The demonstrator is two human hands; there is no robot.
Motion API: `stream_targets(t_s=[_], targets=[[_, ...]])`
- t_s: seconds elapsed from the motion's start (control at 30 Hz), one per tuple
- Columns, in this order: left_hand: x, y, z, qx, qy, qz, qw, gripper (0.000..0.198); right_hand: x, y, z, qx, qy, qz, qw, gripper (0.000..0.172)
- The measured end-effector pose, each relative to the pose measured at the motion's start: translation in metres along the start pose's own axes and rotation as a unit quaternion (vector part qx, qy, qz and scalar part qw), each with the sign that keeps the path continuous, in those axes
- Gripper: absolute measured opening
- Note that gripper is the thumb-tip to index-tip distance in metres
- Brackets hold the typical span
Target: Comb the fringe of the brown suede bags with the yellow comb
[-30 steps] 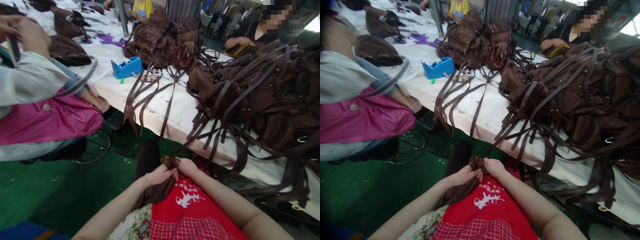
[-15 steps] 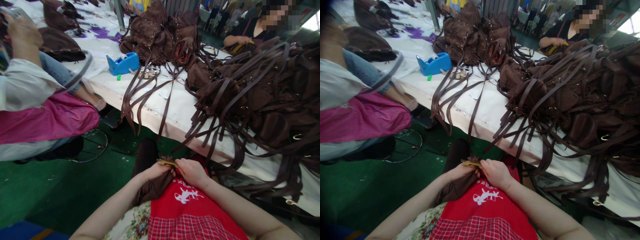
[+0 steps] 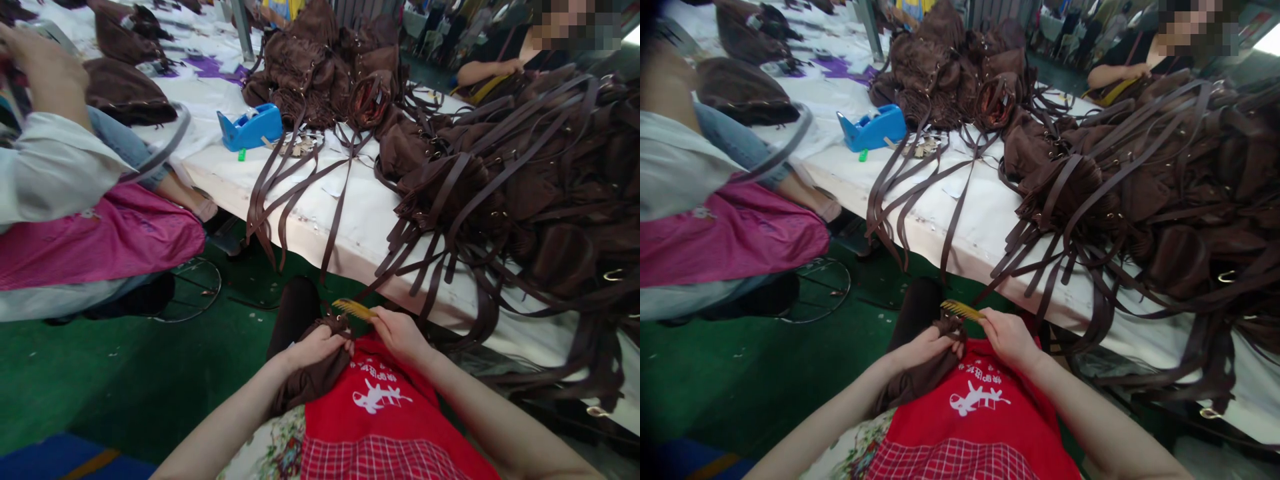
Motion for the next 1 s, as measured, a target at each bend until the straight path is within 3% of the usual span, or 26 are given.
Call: stream_targets(t_s=[0.07, 0.17, 0.6, 0.8, 0.87, 1.0], targets=[[0.000, -0.002, 0.002, 0.001, -0.004, 0.002, 1.000, 0.031, 0.000, -0.023, -0.007, 0.040, -0.018, -0.011, 0.999, 0.032], [-0.001, -0.002, 0.002, 0.002, -0.011, 0.006, 1.000, 0.030, -0.004, -0.035, -0.009, 0.038, -0.034, -0.058, 0.997, 0.031], [-0.002, 0.006, -0.002, -0.006, -0.030, 0.024, 0.999, 0.033, -0.016, -0.025, -0.003, 0.041, -0.065, -0.117, 0.990, 0.032], [-0.003, 0.015, -0.002, -0.012, -0.035, 0.034, 0.999, 0.039, -0.016, 0.010, 0.006, -0.070, -0.055, -0.162, 0.983, 0.032], [-0.004, 0.018, -0.002, -0.022, -0.037, 0.040, 0.998, 0.039, -0.016, 0.021, 0.010, -0.079, -0.046, -0.156, 0.983, 0.035], [-0.004, 0.017, -0.007, -0.022, -0.033, 0.078, 0.996, 0.039, -0.021, 0.061, 0.013, -0.158, -0.072, -0.164, 0.971, 0.034]])
Point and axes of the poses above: each hand's wrist, its own z-axis towards the middle knuckle, its own x-axis out of the back of the hand, y = z × x, the point moved 7 cm from there along z, towards the middle knuckle, and after that the axes turned 6 degrees about -y, right-handed, at the moved point
